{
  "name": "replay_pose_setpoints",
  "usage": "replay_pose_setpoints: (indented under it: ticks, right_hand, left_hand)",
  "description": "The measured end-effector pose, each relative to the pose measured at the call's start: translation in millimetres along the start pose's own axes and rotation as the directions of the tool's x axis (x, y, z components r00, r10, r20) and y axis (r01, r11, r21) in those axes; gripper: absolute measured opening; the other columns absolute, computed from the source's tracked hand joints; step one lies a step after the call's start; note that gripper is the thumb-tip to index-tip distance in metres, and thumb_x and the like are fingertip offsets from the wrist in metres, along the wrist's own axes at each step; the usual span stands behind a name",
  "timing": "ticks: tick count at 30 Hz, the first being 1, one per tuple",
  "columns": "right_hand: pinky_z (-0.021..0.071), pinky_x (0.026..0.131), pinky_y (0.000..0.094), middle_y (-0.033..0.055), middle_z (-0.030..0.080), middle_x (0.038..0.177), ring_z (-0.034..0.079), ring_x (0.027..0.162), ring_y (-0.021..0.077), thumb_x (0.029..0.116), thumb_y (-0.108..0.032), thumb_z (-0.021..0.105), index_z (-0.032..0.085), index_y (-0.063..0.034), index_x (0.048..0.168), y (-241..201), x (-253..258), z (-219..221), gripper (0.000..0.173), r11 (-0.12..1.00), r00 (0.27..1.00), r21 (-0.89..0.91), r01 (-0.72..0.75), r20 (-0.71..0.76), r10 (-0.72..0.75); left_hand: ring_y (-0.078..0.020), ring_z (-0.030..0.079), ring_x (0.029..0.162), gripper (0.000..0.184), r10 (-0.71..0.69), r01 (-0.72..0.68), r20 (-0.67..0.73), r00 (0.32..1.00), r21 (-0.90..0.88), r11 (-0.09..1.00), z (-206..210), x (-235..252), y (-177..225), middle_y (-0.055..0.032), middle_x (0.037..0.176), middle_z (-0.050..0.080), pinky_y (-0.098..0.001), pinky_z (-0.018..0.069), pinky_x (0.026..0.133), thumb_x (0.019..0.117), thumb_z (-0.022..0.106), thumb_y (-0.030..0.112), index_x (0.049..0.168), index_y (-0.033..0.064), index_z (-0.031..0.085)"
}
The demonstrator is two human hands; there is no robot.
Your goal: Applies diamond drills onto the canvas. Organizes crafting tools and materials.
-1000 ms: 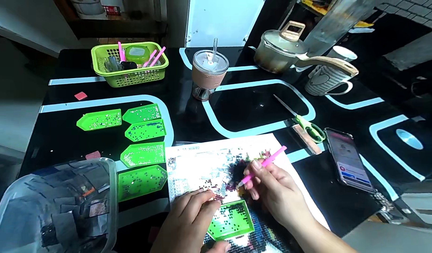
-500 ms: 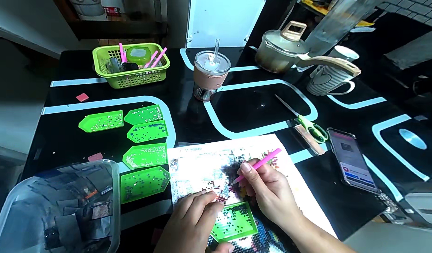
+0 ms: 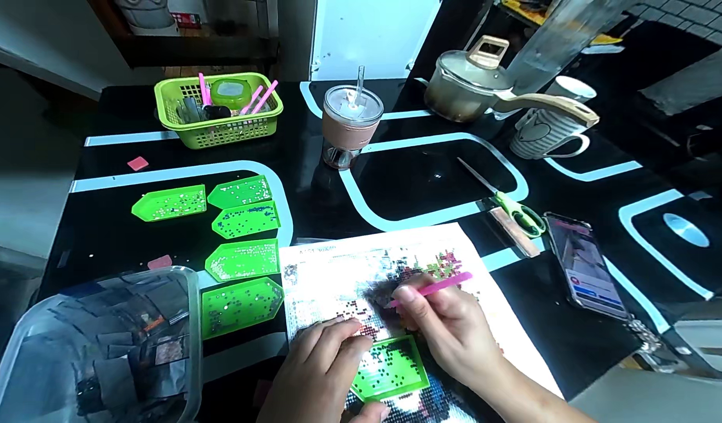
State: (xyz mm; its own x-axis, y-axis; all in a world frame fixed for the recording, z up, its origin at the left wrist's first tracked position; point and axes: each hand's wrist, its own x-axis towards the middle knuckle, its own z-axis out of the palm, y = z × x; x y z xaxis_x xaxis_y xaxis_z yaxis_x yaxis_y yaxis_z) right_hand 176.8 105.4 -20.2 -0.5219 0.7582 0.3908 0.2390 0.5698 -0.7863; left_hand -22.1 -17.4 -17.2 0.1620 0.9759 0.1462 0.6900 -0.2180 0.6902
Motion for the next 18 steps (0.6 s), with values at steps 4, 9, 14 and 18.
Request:
replay_pose_setpoints:
  ticks: [4,9,14,18]
  right_hand:
    - [0.0525,0.058,0.0152,-0.0047,0.065,0.076,0.061,0.062,0.001,0.1101,-0.027,0.048,0.066,-0.0132,0.096,0.2,-0.4,-2.4,0.026,0.974,0.994,0.207,-0.088,-0.038,0.098]
    - [0.0531,0.059,0.0152,-0.0043,0.064,0.077,0.061,0.064,0.0003,0.1101,-0.027,0.048,0.067,-0.011,0.097,4.0,0.2,2.0,0.028,0.991,0.999,0.128,-0.043,-0.015,0.046]
    - [0.0519,0.058,0.0146,-0.0049,0.064,0.076,0.06,0.064,-0.0007,0.1097,-0.028,0.049,0.067,-0.0111,0.096,5.6,0.5,2.8,0.029,0.996,1.0,0.079,-0.029,-0.005,0.03]
    - [0.0509,0.059,0.0143,-0.0048,0.063,0.076,0.059,0.065,-0.0015,0.1099,-0.03,0.048,0.067,-0.0105,0.094,5.0,1.4,2.1,0.031,1.0,1.0,0.031,0.003,0.017,-0.003]
  left_hand:
    - [-0.0279,0.056,0.131,0.05,0.001,-0.001,-0.005,1.0,-0.005,1.0,0.1,0.2,-0.2,-0.0092,0.137,0.063,-0.0428,0.0445,0.11,0.0877,0.076,0.042,0.128,0.0117,0.069]
    - [-0.0293,0.057,0.13,0.05,-0.01,0.01,0.004,1.0,-0.016,1.0,-1.5,0.8,1.4,-0.0102,0.137,0.063,-0.0446,0.0462,0.108,0.0874,0.076,0.04,0.128,0.0107,0.069]
    - [-0.0289,0.057,0.13,0.05,-0.015,0.016,0.008,1.0,-0.008,1.0,-1.6,0.3,1.8,-0.0096,0.137,0.063,-0.0446,0.0453,0.109,0.0876,0.076,0.041,0.128,0.0109,0.069]
    - [-0.0283,0.056,0.131,0.051,-0.019,0.019,0.007,1.0,-0.006,1.0,-1.1,0.2,1.3,-0.0089,0.138,0.063,-0.0437,0.045,0.109,0.0878,0.076,0.042,0.128,0.0118,0.069]
